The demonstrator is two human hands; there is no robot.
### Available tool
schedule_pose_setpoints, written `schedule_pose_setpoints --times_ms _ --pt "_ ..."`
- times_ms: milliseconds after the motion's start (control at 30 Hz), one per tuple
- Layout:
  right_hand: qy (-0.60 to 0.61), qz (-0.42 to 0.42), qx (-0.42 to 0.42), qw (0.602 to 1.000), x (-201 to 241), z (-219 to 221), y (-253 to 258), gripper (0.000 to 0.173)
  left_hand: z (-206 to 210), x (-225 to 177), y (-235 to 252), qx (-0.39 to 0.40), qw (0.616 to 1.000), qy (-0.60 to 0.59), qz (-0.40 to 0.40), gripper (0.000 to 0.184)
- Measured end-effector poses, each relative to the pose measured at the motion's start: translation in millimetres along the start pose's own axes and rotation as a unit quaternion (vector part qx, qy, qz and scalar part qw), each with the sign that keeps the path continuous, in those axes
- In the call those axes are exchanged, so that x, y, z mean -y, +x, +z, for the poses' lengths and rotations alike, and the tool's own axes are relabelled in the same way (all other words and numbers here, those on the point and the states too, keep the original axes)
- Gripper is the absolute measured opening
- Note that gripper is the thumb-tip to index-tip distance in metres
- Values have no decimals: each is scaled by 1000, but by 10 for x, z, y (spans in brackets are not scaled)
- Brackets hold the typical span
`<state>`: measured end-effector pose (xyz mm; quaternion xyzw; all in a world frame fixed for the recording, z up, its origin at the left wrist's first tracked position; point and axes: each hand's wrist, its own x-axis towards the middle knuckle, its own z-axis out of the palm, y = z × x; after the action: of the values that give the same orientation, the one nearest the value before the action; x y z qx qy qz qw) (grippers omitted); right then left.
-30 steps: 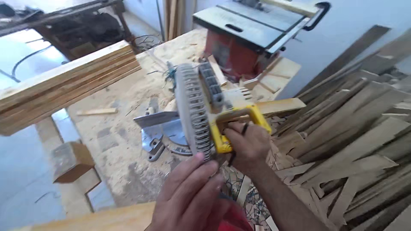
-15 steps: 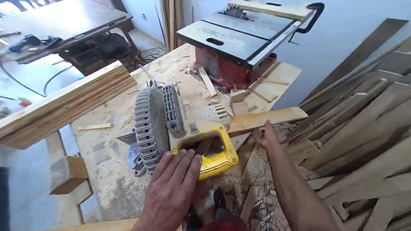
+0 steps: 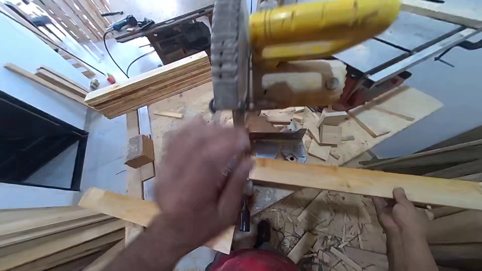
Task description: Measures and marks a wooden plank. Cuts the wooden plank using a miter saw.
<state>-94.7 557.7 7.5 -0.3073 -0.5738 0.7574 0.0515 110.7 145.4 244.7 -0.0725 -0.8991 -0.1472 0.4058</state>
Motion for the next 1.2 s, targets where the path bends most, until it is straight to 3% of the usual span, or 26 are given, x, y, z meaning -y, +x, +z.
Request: schedule_pose_setpoints --times_ms 67,133,233,300,400,467,500,567,633,733,800,967,1133,1200 --pt "-13 -8 -10 1000 -3 43 -379 38 319 17 -598 113 993 -36 -18 38" --pt "-7 -4 21 1000 -100 216 -815 34 573 182 -1026 267 963 12 -22 71" --pt "23 39 80 996 -294 709 -1547 29 609 687 -1251 393 913 82 -75 103" --pt "36 70 102 992 -435 1095 -1978 32 461 1102 -1240 457 875 100 -126 106" --pt "-9 105 168 980 -629 1539 -2344 36 144 1836 -1385 439 881 85 -156 105" --pt "-149 96 248 952 -676 1727 -2413 33 -63 2330 -1481 406 895 86 -161 101" --pt "-254 48 273 927 -694 1789 -2415 33 -152 2582 -1512 397 898 97 -163 100" --pt "-434 -113 240 861 -734 1878 -2412 40 -269 3096 -1565 403 888 126 -181 101" --pt "-523 -229 214 793 -851 1955 -2330 57 -280 3545 -1630 426 872 129 -206 103" --pt "-583 -336 241 700 -1163 2087 -2121 55 -185 3987 -1692 450 856 141 -214 102" --pt "-599 -362 260 665 -1293 2156 -2069 55 -84 4149 -1707 451 853 141 -222 102" --pt "-627 -339 267 648 -1315 2281 -2132 62 134 4326 -1782 460 838 111 -272 107" --pt "-671 -326 268 610 -1315 2326 -2120 69 112 4144 -1672 487 805 180 -286 106" --pt "-664 -315 283 617 -1256 2333 -2105 72 104 3862 -1607 440 828 202 -284 100"
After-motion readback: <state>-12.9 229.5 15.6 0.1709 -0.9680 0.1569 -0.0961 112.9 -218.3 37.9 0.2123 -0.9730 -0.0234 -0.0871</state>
